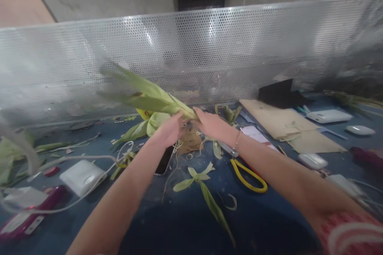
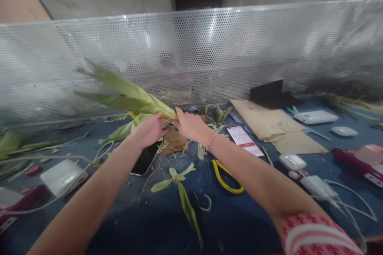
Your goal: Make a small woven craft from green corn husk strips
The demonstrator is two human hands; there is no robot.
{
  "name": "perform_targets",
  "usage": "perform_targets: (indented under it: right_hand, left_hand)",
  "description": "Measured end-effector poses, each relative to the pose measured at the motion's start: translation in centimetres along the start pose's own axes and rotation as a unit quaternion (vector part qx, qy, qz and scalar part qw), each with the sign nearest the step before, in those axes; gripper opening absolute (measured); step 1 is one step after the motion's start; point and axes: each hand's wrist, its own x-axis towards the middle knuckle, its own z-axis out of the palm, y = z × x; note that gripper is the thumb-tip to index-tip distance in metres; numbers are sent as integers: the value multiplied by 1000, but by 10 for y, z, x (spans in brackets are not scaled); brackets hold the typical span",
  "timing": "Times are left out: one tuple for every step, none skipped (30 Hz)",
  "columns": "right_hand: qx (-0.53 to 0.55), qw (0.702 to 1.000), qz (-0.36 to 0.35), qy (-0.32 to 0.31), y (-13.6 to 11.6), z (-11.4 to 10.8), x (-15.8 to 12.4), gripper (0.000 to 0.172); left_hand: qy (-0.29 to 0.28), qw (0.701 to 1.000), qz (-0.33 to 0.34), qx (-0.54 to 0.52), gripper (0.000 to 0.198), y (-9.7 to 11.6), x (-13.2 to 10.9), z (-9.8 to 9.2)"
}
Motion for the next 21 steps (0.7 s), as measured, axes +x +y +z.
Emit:
perform_targets:
  right_hand:
    - [-35,999,13,-11,3,0,5,46]
    - [-66,997,26,-9,10,0,9,40]
    - [-95,995,26,5,18,0,11,37]
    - [-120,992,33,26,29,1,13,37]
    - [-142,988,54,31,41,3,13,37]
    - [-163,983,79,30,53,5,12,37]
    - [-181,977,113,25,65,8,10,36]
    - [-200,968,147,27,76,12,7,36]
    - [-207,965,162,26,85,17,4,35]
    - [-212,961,175,27,93,22,1,34]
    - [-216,958,185,29,98,27,-2,37]
    - [-215,959,183,29,101,31,-4,41]
    - [-211,961,177,30,102,35,-5,42]
    - [-204,964,166,31,101,37,-5,42]
    - [-194,968,153,32,98,38,-4,39]
    - [-184,972,140,32,94,38,-2,36]
    - [-175,976,127,32,88,38,1,33]
    - [-158,981,111,36,81,37,4,33]
    - [-133,986,90,40,73,37,6,35]
    - [-97,992,66,47,64,36,8,39]
    - [-7,997,29,67,55,37,10,44]
  left_hand:
    - [-19,999,-5,46,7,1,1,-3]
    - [-30,994,-1,108,13,3,3,-10]
    - [-9,984,20,178,17,7,7,-18]
    - [42,965,51,252,16,12,11,-29]
    - [95,934,87,334,15,16,16,-40]
    - [149,889,139,410,14,19,20,-52]
    - [202,828,185,490,22,21,23,-62]
    - [234,753,194,584,38,21,26,-72]
    - [259,684,179,658,53,20,27,-80]
    - [268,632,156,710,64,18,27,-87]
    - [280,590,134,746,71,16,27,-92]
    - [286,560,110,769,75,14,27,-97]
    - [286,546,80,783,77,13,27,-99]
    - [273,546,40,791,74,13,27,-101]
    - [248,554,0,795,64,15,28,-101]
    - [213,561,-27,799,51,17,28,-100]
    - [192,563,-31,803,40,19,28,-97]
    - [184,561,-15,807,35,22,28,-92]
    - [180,561,1,808,34,23,26,-85]
    - [178,561,17,808,34,24,24,-77]
    - [179,566,45,803,35,22,21,-67]
